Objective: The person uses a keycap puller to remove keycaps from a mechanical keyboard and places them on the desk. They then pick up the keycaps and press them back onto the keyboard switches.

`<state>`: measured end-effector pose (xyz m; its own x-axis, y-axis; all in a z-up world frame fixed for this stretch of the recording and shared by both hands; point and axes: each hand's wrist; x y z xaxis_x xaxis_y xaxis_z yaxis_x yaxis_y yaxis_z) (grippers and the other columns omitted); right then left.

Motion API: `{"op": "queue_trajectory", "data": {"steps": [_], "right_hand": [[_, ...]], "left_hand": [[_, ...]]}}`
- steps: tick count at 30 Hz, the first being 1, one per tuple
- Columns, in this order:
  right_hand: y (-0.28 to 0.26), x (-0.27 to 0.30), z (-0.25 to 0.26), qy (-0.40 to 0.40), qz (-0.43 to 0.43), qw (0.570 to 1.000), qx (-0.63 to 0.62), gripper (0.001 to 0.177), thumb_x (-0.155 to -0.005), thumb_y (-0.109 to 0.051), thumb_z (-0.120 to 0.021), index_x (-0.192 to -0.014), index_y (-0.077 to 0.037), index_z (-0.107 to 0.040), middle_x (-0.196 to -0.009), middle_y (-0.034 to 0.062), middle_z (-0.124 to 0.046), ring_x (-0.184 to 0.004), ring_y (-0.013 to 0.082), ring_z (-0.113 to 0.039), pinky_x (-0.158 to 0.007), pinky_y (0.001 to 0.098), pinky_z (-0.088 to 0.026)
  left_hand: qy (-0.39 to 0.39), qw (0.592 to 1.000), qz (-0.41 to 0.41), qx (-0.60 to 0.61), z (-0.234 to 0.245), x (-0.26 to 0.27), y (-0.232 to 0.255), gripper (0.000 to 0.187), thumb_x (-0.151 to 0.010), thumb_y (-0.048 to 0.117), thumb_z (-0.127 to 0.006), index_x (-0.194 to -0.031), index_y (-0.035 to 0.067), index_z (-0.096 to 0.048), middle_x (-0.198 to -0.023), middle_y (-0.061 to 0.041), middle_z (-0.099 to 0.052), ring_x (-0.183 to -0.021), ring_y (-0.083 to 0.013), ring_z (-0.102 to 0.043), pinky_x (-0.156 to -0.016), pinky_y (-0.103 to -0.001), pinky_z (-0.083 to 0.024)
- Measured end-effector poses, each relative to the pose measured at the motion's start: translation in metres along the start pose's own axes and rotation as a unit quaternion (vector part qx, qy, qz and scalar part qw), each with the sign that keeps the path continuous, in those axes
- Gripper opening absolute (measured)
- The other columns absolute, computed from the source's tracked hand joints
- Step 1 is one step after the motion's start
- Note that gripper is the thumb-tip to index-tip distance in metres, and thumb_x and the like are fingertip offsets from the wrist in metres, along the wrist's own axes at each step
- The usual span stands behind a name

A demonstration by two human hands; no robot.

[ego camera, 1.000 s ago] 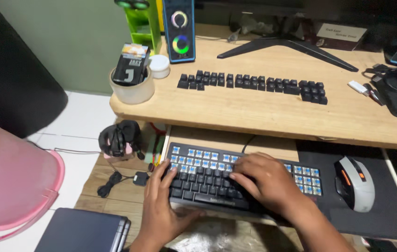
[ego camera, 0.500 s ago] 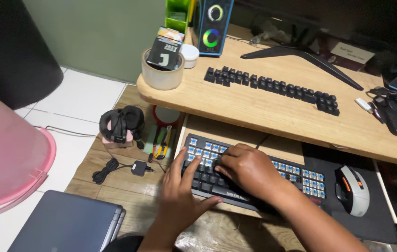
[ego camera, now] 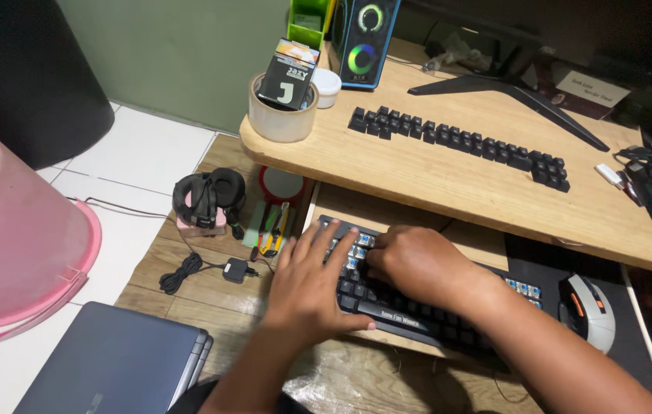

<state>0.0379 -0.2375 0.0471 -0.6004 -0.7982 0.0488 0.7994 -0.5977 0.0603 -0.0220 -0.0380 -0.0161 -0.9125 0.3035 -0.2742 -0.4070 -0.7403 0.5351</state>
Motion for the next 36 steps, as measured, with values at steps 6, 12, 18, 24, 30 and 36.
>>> {"op": "queue_trajectory", "data": {"steps": [6,12,18,24,30,36], "right_hand": [[0.005,-0.001,0.0,0.065,0.085,0.994,-0.022,0.021,-0.078,-0.024,-0.075,-0.084,-0.003,-0.075,-0.08,0.019,-0.072,-0.078,0.0358,-0.071,-0.071,0.0461,-0.057],[0.002,-0.003,0.038,0.082,0.103,0.987,-0.096,0.019,-0.073,-0.016,-0.08,-0.068,-0.004,-0.067,-0.071,0.0151,-0.069,-0.073,0.0353,-0.068,-0.071,0.0452,-0.056],[-0.01,0.053,0.108,0.185,0.056,0.978,-0.083,0.022,-0.08,-0.014,-0.081,-0.069,-0.005,-0.064,-0.068,0.0073,-0.067,-0.064,0.0251,-0.069,-0.058,0.0373,-0.056],[-0.021,0.088,0.054,0.175,-0.022,0.97,-0.165,0.025,-0.082,-0.016,-0.081,-0.068,-0.003,-0.065,-0.068,0.0095,-0.069,-0.064,0.0259,-0.068,-0.059,0.0382,-0.056],[-0.026,0.121,0.016,0.239,-0.056,0.933,-0.262,0.018,-0.081,-0.014,-0.08,-0.073,-0.003,-0.069,-0.078,0.0081,-0.075,-0.071,0.0235,-0.073,-0.064,0.0358,-0.058],[-0.03,0.143,-0.022,0.407,-0.165,0.882,-0.169,0.015,-0.074,-0.013,-0.084,-0.079,-0.004,-0.073,-0.086,0.0099,-0.076,-0.079,0.0229,-0.076,-0.068,0.0334,-0.06]], "left_hand": [[-0.095,0.995,0.0,-0.034,0.01,-0.024,0.004,0.14,-0.045,0.062,-0.096,-0.158,0.016,-0.027,-0.16,-0.022,-0.03,-0.151,-0.0416,-0.017,-0.12,-0.056,-0.015],[-0.082,0.997,-0.012,-0.002,0.002,-0.023,-0.003,0.144,-0.043,0.061,-0.096,-0.156,0.007,-0.025,-0.157,-0.025,-0.032,-0.151,-0.0444,-0.018,-0.121,-0.053,-0.018],[-0.092,0.995,0.002,-0.041,0.016,-0.022,0.007,0.143,-0.044,0.059,-0.099,-0.158,0.012,-0.027,-0.16,-0.025,-0.029,-0.15,-0.045,-0.018,-0.116,-0.058,-0.014],[0.184,0.968,-0.167,0.04,0.0,0.02,0.045,0.065,-0.077,0.04,-0.09,-0.126,0.006,-0.064,-0.112,-0.013,-0.067,-0.107,-0.0302,-0.061,-0.098,-0.05,-0.044],[0.208,0.937,-0.272,0.071,-0.022,0.019,0.074,0.033,-0.083,0.015,-0.082,-0.111,0.004,-0.07,-0.094,-0.008,-0.069,-0.093,-0.025,-0.066,-0.088,-0.044,-0.049],[0.208,0.95,-0.198,0.125,-0.037,-0.005,0.091,0.025,-0.076,0.008,-0.078,-0.1,0.006,-0.072,-0.089,-0.008,-0.072,-0.088,-0.0283,-0.068,-0.084,-0.044,-0.05]]}}
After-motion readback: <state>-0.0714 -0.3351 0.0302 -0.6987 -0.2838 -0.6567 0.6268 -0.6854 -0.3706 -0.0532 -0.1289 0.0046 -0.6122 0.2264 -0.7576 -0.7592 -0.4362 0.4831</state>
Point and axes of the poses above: each hand's wrist, its own x-axis away from the middle knuckle, its own z-axis out of the back of the hand, y = z × x
